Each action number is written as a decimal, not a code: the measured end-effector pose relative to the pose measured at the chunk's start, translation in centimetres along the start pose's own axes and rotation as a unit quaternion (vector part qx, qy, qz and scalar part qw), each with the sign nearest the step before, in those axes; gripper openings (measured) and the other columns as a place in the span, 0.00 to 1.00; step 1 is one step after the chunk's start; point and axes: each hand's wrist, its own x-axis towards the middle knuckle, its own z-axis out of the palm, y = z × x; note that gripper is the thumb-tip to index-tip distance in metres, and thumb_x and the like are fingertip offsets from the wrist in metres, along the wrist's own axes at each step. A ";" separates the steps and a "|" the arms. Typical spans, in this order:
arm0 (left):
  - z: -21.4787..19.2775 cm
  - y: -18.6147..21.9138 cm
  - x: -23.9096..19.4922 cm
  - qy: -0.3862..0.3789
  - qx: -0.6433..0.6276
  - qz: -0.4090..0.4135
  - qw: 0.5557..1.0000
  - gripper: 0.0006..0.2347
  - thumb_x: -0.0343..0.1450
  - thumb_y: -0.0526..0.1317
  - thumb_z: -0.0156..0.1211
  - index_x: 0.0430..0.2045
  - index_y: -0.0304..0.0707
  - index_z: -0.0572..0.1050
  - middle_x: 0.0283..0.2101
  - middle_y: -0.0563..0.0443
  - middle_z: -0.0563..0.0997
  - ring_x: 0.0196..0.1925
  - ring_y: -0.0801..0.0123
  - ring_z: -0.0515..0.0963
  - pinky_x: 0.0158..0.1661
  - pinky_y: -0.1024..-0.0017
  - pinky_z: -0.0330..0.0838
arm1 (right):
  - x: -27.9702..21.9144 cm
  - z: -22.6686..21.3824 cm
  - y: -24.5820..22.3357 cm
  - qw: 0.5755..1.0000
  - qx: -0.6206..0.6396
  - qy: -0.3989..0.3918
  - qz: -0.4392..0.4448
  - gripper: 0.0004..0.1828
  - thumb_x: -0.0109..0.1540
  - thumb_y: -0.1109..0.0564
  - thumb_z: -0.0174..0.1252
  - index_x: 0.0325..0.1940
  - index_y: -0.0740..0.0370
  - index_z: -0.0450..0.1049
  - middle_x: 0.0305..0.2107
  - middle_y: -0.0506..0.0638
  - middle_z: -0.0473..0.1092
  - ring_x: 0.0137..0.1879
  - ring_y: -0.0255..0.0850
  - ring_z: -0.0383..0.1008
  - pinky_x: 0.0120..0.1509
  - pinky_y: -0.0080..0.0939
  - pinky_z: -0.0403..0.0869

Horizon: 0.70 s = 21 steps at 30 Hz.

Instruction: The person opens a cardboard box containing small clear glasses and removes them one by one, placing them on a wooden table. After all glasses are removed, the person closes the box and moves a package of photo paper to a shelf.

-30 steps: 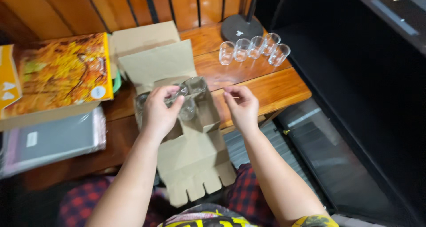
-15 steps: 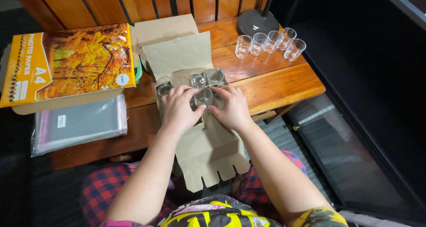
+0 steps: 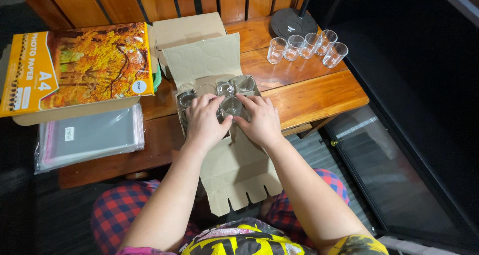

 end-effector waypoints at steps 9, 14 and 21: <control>0.5 -0.1 -0.4 0.042 -0.011 0.007 0.999 0.23 0.62 0.50 0.70 0.51 0.48 0.79 0.54 0.54 0.74 0.62 0.59 0.69 0.59 0.52 0.63 | 0.4 0.1 0.0 1.000 0.008 -0.015 0.018 0.32 0.59 0.38 0.68 0.67 0.33 0.71 0.55 0.42 0.71 0.68 0.44 0.66 0.66 0.58 0.71; -0.1 0.0 -0.5 0.038 -0.027 0.008 0.999 0.22 0.61 0.48 0.70 0.49 0.46 0.79 0.54 0.54 0.73 0.62 0.58 0.69 0.58 0.54 0.64 | 0.5 0.2 0.2 1.000 0.012 -0.015 0.020 0.34 0.57 0.38 0.69 0.67 0.32 0.71 0.56 0.42 0.71 0.68 0.44 0.66 0.66 0.57 0.72; -0.6 0.8 -0.6 0.017 0.006 0.007 1.000 0.23 0.60 0.49 0.67 0.50 0.45 0.78 0.56 0.51 0.71 0.63 0.56 0.68 0.59 0.52 0.63 | 0.7 0.0 -0.1 0.997 0.011 -0.063 0.053 0.37 0.54 0.39 0.72 0.66 0.33 0.68 0.59 0.40 0.69 0.72 0.41 0.62 0.70 0.56 0.69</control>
